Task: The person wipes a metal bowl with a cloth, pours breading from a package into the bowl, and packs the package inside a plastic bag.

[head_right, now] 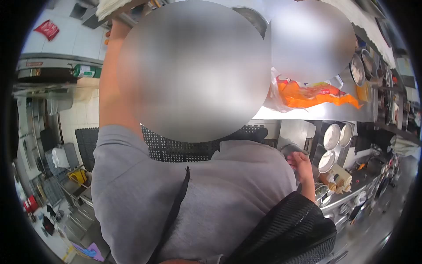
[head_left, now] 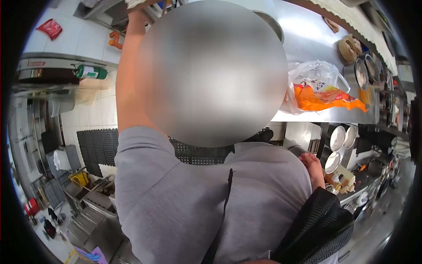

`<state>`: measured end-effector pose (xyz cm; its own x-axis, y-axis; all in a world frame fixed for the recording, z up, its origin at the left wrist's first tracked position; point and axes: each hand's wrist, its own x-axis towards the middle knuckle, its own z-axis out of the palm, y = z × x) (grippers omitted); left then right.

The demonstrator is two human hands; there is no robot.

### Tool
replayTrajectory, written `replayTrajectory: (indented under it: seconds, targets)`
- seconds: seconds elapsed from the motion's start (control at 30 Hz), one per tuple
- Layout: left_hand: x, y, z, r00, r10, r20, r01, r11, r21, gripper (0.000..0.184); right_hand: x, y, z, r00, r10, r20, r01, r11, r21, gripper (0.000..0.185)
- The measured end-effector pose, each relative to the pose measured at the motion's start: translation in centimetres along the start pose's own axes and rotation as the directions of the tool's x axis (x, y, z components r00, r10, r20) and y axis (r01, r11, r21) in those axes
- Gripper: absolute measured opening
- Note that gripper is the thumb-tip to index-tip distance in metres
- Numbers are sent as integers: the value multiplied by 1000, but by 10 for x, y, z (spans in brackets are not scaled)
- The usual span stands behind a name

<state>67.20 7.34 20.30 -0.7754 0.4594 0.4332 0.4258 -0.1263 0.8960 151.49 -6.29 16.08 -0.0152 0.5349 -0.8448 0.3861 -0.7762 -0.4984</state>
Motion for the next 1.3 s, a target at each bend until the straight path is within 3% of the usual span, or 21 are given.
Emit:
replayTrajectory:
  seconds: [0.23,0.37,0.5,0.63,0.7,0.83,1.1,1.23,1.3]
  targets:
    - [10,-42,-24,942,-209,262,242,965,-101,44,-10,26,-3,996,-4,-90,16,992,128,22]
    - [31,-70,-8,829,-311,464,441,875,-201,45,-20,2,-3,992,-85,-94,77,993,-84,26]
    - [50,-72,13,727,-338,597,557,799,-226,47,-16,-28,-17,964,-166,-209,154,985,-76,26]
    - [75,-76,25,659,-529,536,630,777,-8,57,-14,-56,-23,952,-214,-220,205,977,-61,28]
    - [85,-92,28,680,-592,432,620,779,92,52,-16,-68,-26,947,-267,-179,254,963,-93,28]
    - [103,-117,19,715,-555,424,613,790,-1,48,-13,-86,-29,940,-295,-169,276,953,-125,30]
    - [58,-102,-4,856,-433,284,509,802,-312,41,-21,-90,-22,936,-296,-188,268,950,-160,30]
    - [35,-66,-28,932,-343,119,359,822,-442,38,-15,-115,-42,796,-487,-360,508,860,-41,32]
    - [17,-34,-52,953,-302,-21,271,884,-381,37,-17,-146,-49,609,-673,-421,695,708,-127,34]
